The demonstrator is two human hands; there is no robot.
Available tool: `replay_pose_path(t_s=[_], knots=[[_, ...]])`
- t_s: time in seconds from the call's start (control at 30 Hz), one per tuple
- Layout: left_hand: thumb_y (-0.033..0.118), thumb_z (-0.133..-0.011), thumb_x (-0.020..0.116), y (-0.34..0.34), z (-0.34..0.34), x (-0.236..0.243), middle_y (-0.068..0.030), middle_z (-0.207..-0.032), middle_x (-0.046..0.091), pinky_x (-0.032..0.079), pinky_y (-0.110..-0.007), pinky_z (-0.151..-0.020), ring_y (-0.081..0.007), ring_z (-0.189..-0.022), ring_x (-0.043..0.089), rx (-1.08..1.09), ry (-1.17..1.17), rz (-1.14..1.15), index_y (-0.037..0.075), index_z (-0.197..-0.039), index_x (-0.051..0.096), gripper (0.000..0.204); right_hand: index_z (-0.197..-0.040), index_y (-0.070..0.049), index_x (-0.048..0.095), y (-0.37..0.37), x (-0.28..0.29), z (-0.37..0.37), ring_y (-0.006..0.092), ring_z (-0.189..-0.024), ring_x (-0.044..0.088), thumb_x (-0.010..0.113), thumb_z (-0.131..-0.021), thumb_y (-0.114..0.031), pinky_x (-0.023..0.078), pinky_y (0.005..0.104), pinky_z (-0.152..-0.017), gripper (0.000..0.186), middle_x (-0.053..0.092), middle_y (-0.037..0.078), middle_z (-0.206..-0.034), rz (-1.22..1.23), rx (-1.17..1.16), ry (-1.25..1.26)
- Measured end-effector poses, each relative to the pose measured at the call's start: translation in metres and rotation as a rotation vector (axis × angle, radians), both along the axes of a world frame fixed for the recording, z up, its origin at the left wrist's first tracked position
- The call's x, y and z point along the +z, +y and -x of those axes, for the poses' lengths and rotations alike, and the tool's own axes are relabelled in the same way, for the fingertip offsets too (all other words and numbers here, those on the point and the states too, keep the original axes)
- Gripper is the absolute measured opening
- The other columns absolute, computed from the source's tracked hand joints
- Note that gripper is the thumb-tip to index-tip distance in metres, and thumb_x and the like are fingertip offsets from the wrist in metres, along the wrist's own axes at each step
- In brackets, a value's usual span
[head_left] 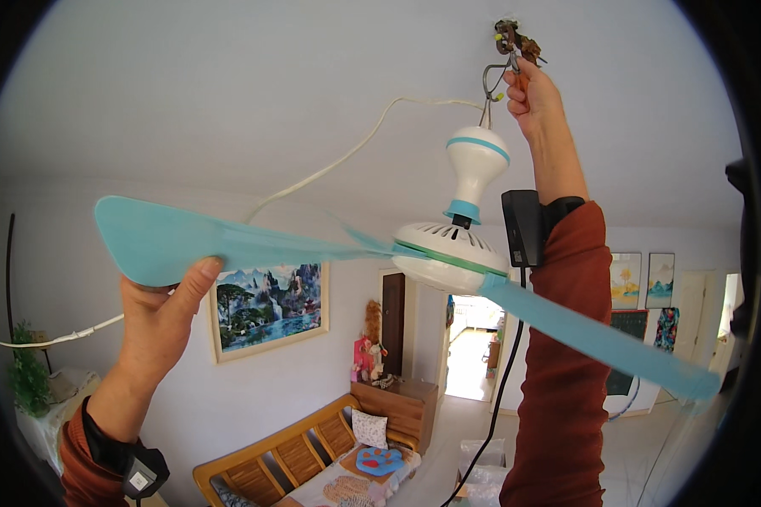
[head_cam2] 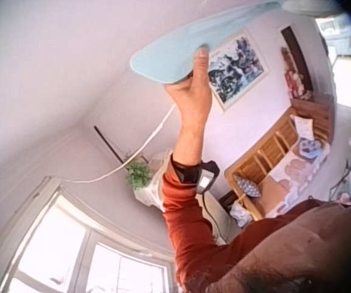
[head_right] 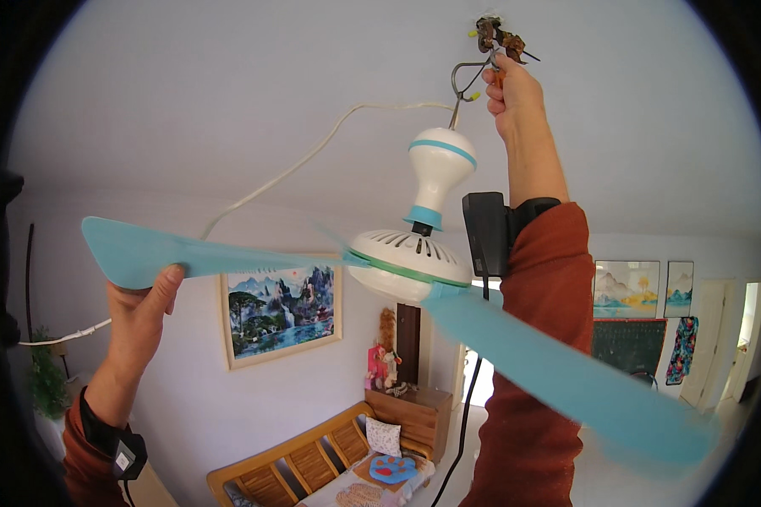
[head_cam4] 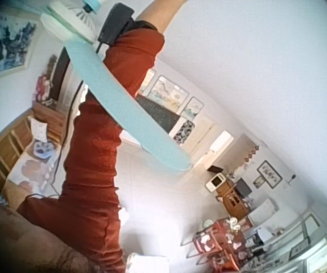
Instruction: The person stands on a chair and connects the ceiling fan's power cord to the ceiling wiring. They use pliers to strip and twist wires, then secure the fan to the ceiling mount. The fan is left hanging and operational at the end.
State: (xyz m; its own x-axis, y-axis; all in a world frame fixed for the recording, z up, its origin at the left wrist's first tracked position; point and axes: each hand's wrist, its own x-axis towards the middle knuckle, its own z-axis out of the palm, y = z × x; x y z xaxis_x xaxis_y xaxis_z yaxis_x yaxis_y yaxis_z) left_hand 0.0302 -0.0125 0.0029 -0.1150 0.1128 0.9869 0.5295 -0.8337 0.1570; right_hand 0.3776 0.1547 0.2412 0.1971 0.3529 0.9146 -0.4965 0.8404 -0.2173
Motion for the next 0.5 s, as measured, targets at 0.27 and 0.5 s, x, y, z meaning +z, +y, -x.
replay_pose_path(t_s=[0.27,0.5], knots=[[0.016,-0.086,0.064,0.003,0.001,0.001,0.0022,-0.067,0.053,0.034,-0.018,-0.043,-0.0039,-0.051,0.043,0.101,0.020,-0.080,0.005,-0.082,0.060,0.012,-0.084,-0.011,0.050,0.008,0.008,0.012,0.0041,-0.047,0.034,0.054,-0.089,-0.027,0.023,0.0192,-0.038,0.016,0.053,0.000,-0.066,-0.099,-0.709,0.234],[0.016,-0.086,0.064,0.006,0.001,0.000,0.0024,-0.065,0.053,0.033,-0.019,-0.042,-0.0038,-0.050,0.042,0.082,0.023,-0.092,0.005,-0.081,0.060,0.012,-0.084,-0.004,0.054,0.003,-0.003,0.010,0.0086,-0.053,0.043,0.049,-0.090,-0.027,0.037,0.0257,-0.049,0.025,0.055,0.002,-0.064,-0.052,-0.464,0.112]])
